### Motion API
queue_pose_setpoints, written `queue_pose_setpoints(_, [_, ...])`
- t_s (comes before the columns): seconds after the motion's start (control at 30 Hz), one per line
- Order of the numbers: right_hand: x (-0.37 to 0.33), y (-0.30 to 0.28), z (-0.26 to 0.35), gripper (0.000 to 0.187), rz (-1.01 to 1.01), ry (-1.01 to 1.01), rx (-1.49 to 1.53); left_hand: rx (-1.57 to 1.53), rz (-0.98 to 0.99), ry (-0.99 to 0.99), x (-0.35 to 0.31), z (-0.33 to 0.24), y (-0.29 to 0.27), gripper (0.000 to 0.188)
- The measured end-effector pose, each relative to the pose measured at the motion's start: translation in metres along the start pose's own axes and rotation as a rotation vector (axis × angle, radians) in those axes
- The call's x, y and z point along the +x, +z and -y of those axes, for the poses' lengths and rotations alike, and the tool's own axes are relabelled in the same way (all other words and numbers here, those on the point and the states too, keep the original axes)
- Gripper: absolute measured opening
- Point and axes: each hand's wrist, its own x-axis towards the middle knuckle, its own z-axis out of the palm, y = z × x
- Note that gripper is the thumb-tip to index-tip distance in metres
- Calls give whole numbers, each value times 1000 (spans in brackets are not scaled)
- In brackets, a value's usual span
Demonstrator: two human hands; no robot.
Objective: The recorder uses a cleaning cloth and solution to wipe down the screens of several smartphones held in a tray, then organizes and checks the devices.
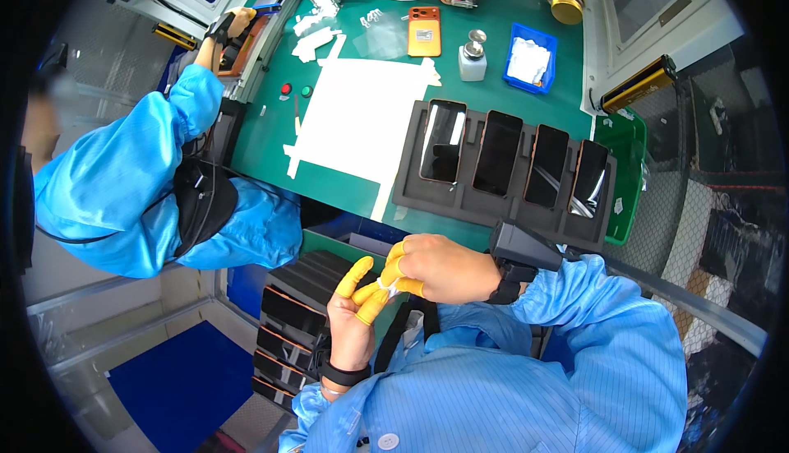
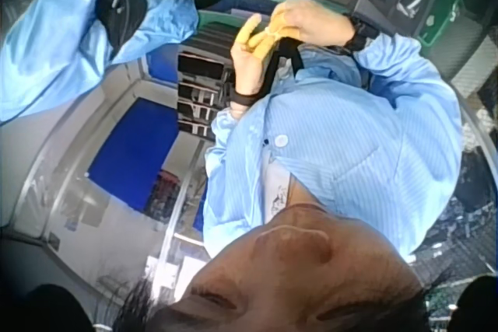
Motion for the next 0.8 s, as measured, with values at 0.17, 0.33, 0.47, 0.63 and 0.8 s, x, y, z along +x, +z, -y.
queue_pose_setpoints(0.17, [1, -5, 3, 22, -7, 28, 18, 54, -25, 6, 3, -1, 1, 47])
queue_pose_setpoints(0.33, [0, -6, 1, 20, -32, -110, -279, 69, -114, 33, 6, -3, 7, 42])
queue_pose_setpoints(0.47, [-4, 3, -6, 14, -174, -219, -440, 77, -109, 13, 11, -4, 12, 41])
queue_pose_setpoints(0.63, [-6, 7, -16, 8, -266, -310, -575, 48, -162, -46, 20, 2, 16, 39])
queue_pose_setpoints(0.8, [-5, -18, -41, 11, -146, -194, -513, -49, -140, -58, 24, 9, 10, 47])
